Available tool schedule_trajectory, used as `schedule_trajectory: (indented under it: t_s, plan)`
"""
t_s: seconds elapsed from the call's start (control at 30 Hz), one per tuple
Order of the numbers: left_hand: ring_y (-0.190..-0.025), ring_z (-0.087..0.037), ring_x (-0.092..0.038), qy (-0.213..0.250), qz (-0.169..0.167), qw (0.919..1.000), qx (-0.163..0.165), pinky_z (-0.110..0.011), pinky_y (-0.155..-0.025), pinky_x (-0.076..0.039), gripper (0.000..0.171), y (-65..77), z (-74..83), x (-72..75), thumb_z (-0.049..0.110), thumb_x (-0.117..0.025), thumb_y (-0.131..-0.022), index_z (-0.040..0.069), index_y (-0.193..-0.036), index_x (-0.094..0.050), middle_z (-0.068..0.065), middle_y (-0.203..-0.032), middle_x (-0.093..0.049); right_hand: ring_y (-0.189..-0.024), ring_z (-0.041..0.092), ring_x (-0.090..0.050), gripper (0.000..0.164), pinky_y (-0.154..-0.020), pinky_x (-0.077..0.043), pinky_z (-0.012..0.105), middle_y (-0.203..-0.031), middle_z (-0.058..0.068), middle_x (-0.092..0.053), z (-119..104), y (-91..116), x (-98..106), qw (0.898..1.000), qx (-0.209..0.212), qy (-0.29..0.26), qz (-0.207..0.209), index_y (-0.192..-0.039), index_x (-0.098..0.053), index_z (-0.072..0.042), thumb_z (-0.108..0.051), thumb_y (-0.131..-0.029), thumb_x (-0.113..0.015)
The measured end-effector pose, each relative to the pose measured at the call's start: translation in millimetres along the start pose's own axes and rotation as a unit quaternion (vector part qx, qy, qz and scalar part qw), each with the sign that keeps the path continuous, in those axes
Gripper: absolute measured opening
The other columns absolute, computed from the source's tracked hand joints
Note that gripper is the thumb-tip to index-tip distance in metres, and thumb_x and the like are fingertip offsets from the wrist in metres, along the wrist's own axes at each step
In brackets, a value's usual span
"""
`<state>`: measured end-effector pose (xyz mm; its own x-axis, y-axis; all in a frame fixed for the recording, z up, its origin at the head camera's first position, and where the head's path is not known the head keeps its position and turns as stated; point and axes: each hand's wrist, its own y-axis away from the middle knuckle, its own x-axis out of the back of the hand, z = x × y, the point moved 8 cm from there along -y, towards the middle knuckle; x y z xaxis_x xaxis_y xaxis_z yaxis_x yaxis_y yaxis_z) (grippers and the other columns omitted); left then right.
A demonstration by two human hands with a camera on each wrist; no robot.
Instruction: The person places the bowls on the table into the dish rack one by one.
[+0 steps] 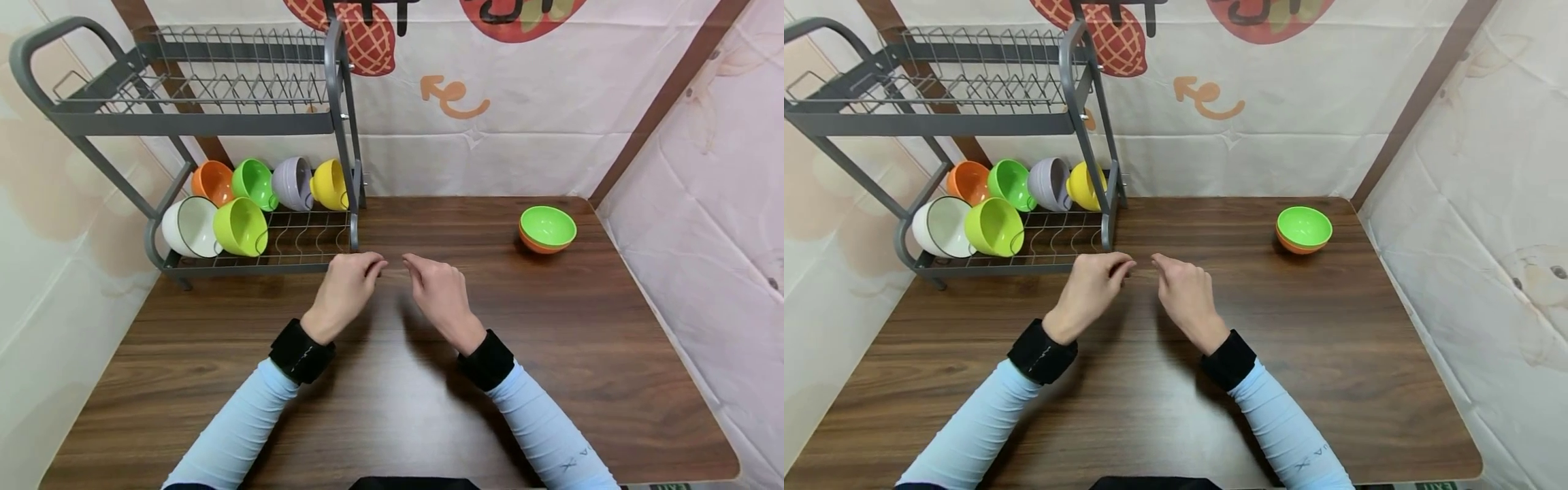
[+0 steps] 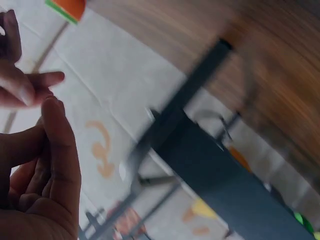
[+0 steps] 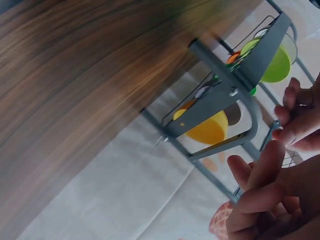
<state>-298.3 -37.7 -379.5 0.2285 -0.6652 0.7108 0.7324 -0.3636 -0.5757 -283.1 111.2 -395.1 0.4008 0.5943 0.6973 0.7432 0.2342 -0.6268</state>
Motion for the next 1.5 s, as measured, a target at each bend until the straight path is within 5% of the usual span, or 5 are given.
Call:
schedule_trajectory:
  t_s: [0.23, 0.43, 0.73, 1.2, 1.5]
  plan:
    - [-0.074, -0.017, -0.07, 0.016, -0.037, 0.9991, -0.015, -0.035, -0.065, -0.057, 0.01, -18.0, 18.2, -38.8, 0.004, -0.068, -0.103, 0.001, -0.101, -0.077, -0.008, -0.087, -0.075, -0.041, 0.015, -0.038, 0.021, -0.041, -0.027, 0.032, -0.062, 0.005, -0.062, 23.7, 1.4, 10.1, 0.999, -0.021, 0.028, -0.002, -0.119, -0.08, -0.008, -0.015, -0.107, -0.063]
    - [-0.102, -0.027, -0.071, -0.009, -0.073, 0.9972, -0.007, -0.043, -0.085, -0.059, 0.028, -35.8, 29.5, -69.0, 0.018, -0.068, -0.105, 0.001, -0.128, -0.071, -0.013, -0.116, -0.073, -0.063, 0.029, -0.068, 0.021, -0.047, -0.05, 0.045, -0.1, 0.013, -0.078, 60.1, -0.4, 28.6, 0.997, -0.05, 0.063, 0.008, -0.12, -0.077, -0.006, -0.012, -0.105, -0.064]
    - [-0.117, -0.033, -0.065, -0.064, -0.124, 0.99, -0.021, -0.045, -0.093, -0.057, 0.051, -59.7, 44.4, -102.7, 0.029, -0.069, -0.105, 0.006, -0.149, -0.058, -0.015, -0.137, -0.064, -0.098, 0.042, -0.072, 0.025, -0.072, -0.059, 0.056, -0.122, 0.019, -0.071, 126.4, -0.3, 47.4, 0.988, -0.122, 0.093, -0.017, -0.123, -0.072, 0.004, -0.001, -0.104, -0.057]
    - [-0.138, -0.037, -0.053, -0.083, -0.184, 0.9794, -0.012, -0.052, -0.105, -0.049, 0.064, -97.0, 74.5, -145.9, 0.039, -0.066, -0.106, 0.015, -0.161, -0.044, -0.016, -0.162, -0.045, -0.091, 0.056, -0.066, 0.034, -0.069, -0.054, 0.067, -0.123, 0.026, -0.064, 212.3, 13.3, 64.1, 0.946, -0.223, 0.208, -0.109, -0.134, -0.059, 0.008, -0.001, -0.103, -0.052]
    - [-0.14, -0.035, -0.05, -0.098, -0.193, 0.976, -0.023, -0.051, -0.107, -0.047, 0.063, -107.6, 86.0, -165.4, 0.04, -0.065, -0.105, 0.017, -0.161, -0.046, -0.014, -0.162, -0.045, -0.091, 0.054, -0.067, 0.031, -0.07, -0.055, 0.066, -0.116, 0.028, -0.065, 228.2, 19.8, 69.2, 0.939, -0.226, 0.218, -0.142, -0.126, -0.062, 0.009, 0.003, -0.098, -0.053]
